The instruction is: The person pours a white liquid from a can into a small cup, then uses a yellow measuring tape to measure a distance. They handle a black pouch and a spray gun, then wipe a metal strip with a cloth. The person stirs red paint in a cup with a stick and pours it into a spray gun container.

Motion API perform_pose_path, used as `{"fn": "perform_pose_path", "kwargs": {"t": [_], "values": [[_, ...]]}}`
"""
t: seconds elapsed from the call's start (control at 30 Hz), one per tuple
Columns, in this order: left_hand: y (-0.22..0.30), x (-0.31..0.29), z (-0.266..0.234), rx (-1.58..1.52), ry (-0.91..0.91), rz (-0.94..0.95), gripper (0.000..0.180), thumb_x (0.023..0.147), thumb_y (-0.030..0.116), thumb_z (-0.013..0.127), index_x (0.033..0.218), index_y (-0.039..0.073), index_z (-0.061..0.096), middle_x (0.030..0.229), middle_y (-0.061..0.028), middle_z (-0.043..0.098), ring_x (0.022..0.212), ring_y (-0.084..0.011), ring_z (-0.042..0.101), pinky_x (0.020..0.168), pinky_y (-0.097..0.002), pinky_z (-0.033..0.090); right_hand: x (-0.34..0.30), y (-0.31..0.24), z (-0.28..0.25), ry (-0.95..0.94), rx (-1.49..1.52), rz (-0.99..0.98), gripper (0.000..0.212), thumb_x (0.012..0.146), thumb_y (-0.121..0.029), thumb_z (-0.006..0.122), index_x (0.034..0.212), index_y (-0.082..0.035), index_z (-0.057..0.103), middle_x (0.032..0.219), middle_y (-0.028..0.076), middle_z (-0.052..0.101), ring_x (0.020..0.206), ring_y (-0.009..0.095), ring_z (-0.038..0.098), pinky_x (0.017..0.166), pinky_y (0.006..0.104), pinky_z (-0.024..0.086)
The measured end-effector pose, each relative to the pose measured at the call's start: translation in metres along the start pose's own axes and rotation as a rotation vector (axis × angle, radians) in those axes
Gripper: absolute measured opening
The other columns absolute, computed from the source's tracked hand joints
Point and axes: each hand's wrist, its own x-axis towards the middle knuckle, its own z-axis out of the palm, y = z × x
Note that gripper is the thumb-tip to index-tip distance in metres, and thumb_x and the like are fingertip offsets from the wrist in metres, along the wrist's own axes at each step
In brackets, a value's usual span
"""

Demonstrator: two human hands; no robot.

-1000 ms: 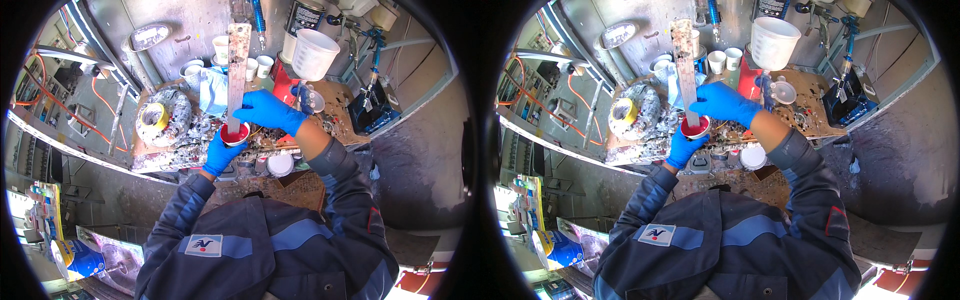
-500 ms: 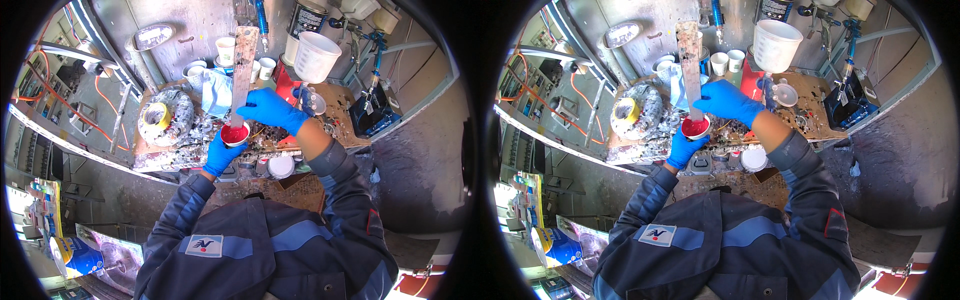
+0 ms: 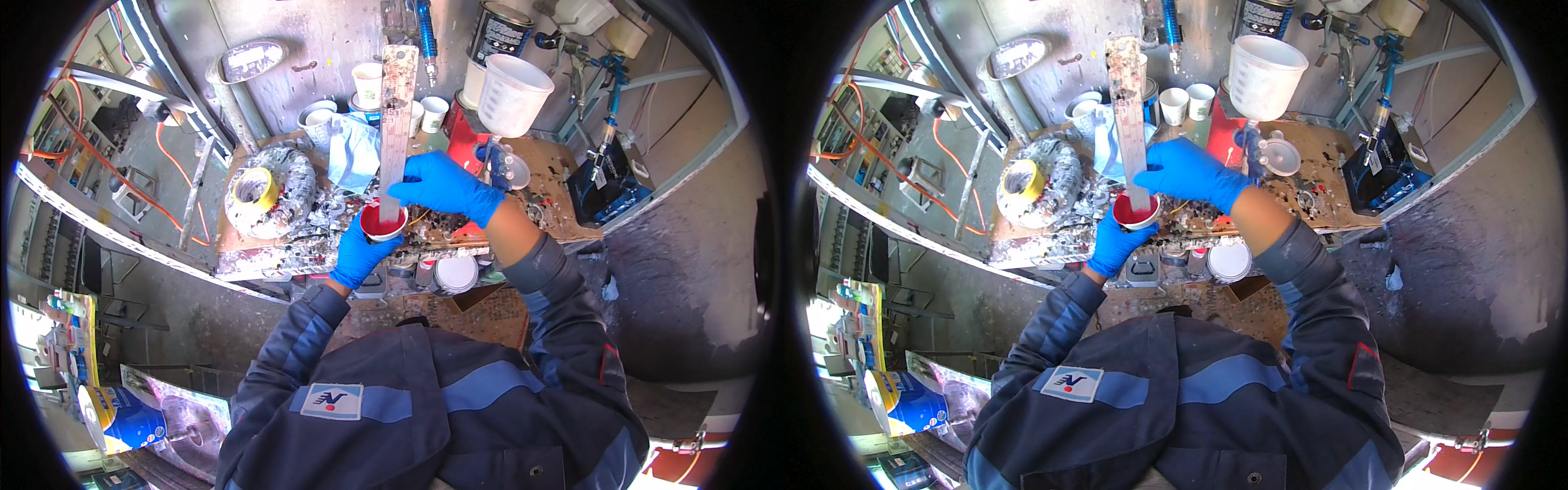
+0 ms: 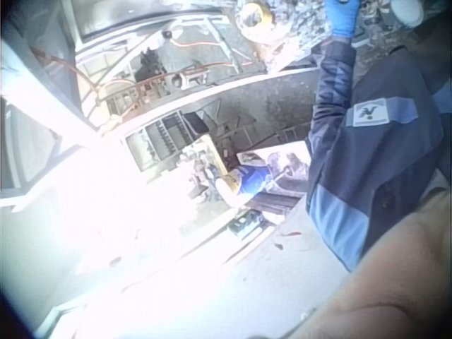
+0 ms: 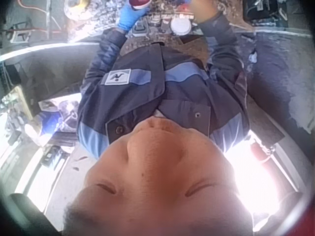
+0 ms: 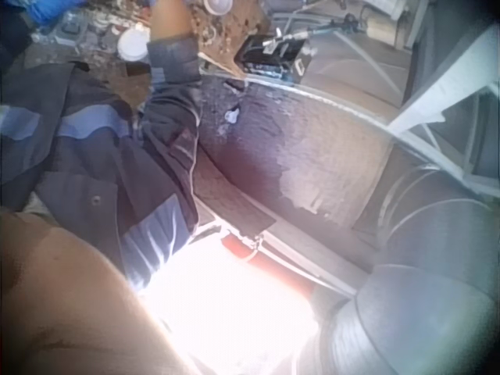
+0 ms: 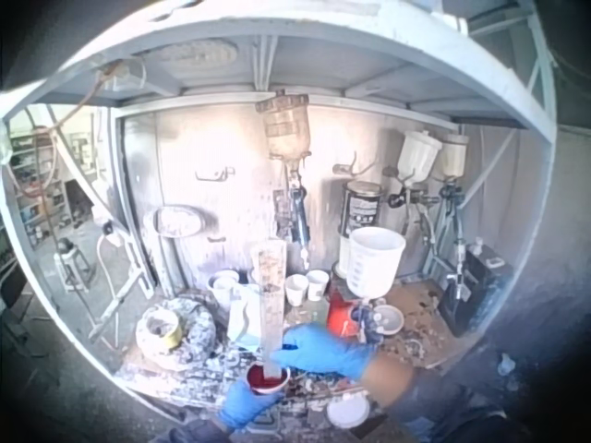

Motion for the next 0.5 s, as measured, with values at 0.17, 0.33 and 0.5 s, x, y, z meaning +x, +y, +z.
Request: {"fn": "perform_pose_path", "kwargs": {"t": [0.17,0.33,0.5], "values": [[0.0027,0.0001,0.0010,-0.020,-0.027,-0.039,0.078,0.072,0.025,0.087,0.135,0.002,0.048,0.125,-0.0120,0.062,0.111,-0.0197,0.061,0.092,-0.0336,0.052,-0.0013,0.0014,0.0002,0.099,0.037,-0.019,0.033,0.085,-0.027,0.066,0.102,0.001,0.070,0.091,0.019,0.071,0.083,0.029,0.071,0.076,0.0370,0.055],[0.0007,0.0007,0.0017,-0.022,-0.025,-0.010,0.080,0.070,0.026,0.088,0.135,0.002,0.047,0.124,-0.0112,0.063,0.110,-0.0187,0.061,0.093,-0.0335,0.051,-0.0062,0.0042,0.0014,0.091,-0.058,-0.022,0.035,0.085,-0.032,0.066,0.098,0.001,0.070,0.091,0.020,0.070,0.081,0.032,0.070,0.073,0.0382,0.054],[-0.0042,0.0015,0.0018,0.050,-0.032,-0.065,0.083,0.070,0.027,0.088,0.137,0.002,0.045,0.126,-0.0119,0.061,0.110,-0.0187,0.061,0.093,-0.0335,0.051,-0.0052,0.0037,0.0036,0.114,-0.177,-0.102,0.034,0.085,-0.033,0.065,0.096,-0.001,0.070,0.091,0.022,0.068,0.080,0.038,0.067,0.072,0.0405,0.054]]}}
